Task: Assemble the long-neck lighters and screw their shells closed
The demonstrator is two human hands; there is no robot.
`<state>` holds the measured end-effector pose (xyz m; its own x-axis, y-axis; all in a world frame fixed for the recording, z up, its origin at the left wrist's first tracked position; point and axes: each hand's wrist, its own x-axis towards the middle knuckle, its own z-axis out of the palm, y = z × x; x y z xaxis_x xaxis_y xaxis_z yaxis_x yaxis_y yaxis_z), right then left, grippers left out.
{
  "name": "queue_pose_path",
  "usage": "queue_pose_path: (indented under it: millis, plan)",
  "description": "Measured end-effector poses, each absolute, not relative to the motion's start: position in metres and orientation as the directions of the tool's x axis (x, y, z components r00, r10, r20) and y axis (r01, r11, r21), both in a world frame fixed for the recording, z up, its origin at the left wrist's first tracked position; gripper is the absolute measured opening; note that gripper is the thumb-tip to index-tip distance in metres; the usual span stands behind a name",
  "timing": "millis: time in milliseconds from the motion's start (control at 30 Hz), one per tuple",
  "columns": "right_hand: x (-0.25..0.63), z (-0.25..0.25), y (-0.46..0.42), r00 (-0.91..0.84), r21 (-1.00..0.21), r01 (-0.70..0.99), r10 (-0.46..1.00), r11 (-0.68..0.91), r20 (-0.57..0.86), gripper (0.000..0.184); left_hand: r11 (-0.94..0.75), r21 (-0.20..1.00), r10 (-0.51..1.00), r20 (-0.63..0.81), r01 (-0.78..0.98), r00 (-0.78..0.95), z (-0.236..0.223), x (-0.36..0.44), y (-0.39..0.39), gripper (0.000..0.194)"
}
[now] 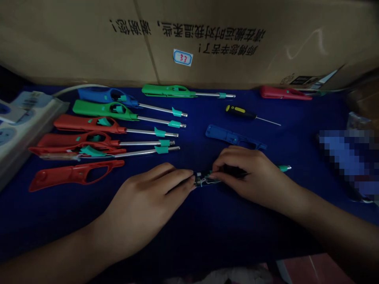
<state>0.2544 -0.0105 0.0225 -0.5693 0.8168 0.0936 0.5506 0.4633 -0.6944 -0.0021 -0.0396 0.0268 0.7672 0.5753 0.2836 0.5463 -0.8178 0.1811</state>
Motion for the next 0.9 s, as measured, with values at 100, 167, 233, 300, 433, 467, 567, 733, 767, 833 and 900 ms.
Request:
queue_pose_path:
  millis: [100, 167, 233, 300, 433, 467, 567, 733, 767, 833, 900]
  plan:
    - [0.257, 0.031, -0.013, -0.551, -0.719, 0.529, 0.827, 0.451, 0.114, 0.009, -0.806, 0.194, 0.592, 0.283, 0.559, 0.755, 0.026, 0.0, -0.039, 0.03]
    - [0.26, 0.04, -0.015, -0.509, -0.689, 0.57, 0.851, 0.447, 0.131, 0.011, -0.776, 0.244, 0.63, 0.293, 0.581, 0.719, 0.026, 0.001, -0.038, 0.027]
    - [0.265, 0.049, -0.017, -0.481, -0.623, 0.634, 0.864, 0.459, 0.148, 0.01, -0.738, 0.3, 0.675, 0.295, 0.605, 0.677, 0.028, 0.001, -0.037, 0.027]
    - [0.271, 0.054, -0.019, -0.529, -0.559, 0.657, 0.837, 0.506, 0.136, 0.009, -0.711, 0.32, 0.703, 0.303, 0.626, 0.643, 0.031, 0.003, -0.036, 0.027]
    - [0.289, 0.052, -0.018, -0.631, -0.493, 0.646, 0.771, 0.583, 0.087, 0.012, -0.737, 0.29, 0.676, 0.348, 0.611, 0.649, 0.034, 0.014, -0.03, 0.021]
    - [0.294, 0.05, -0.017, -0.628, -0.48, 0.66, 0.775, 0.578, 0.07, 0.013, -0.752, 0.288, 0.659, 0.349, 0.593, 0.666, 0.033, 0.019, -0.027, 0.019]
    - [0.307, 0.045, -0.014, -0.618, -0.439, 0.715, 0.786, 0.544, -0.033, 0.026, -0.769, 0.332, 0.638, 0.348, 0.547, 0.687, 0.023, 0.032, -0.022, 0.019]
    - [0.313, 0.043, -0.012, -0.654, -0.441, 0.716, 0.741, 0.541, -0.153, 0.007, -0.77, 0.418, 0.627, 0.35, 0.483, 0.696, 0.002, 0.04, -0.019, 0.021]
    - [0.312, 0.043, -0.012, -0.654, -0.45, 0.715, 0.739, 0.536, -0.159, 0.004, -0.762, 0.439, 0.633, 0.355, 0.475, 0.688, 0.0, 0.04, -0.02, 0.021]
    - [0.31, 0.045, -0.014, -0.641, -0.465, 0.72, 0.75, 0.516, -0.16, 0.004, -0.75, 0.47, 0.644, 0.359, 0.464, 0.676, -0.003, 0.039, -0.02, 0.02]
    - [0.308, 0.047, -0.017, -0.618, -0.475, 0.732, 0.769, 0.489, -0.161, 0.007, -0.752, 0.475, 0.64, 0.358, 0.458, 0.68, -0.003, 0.039, -0.02, 0.02]
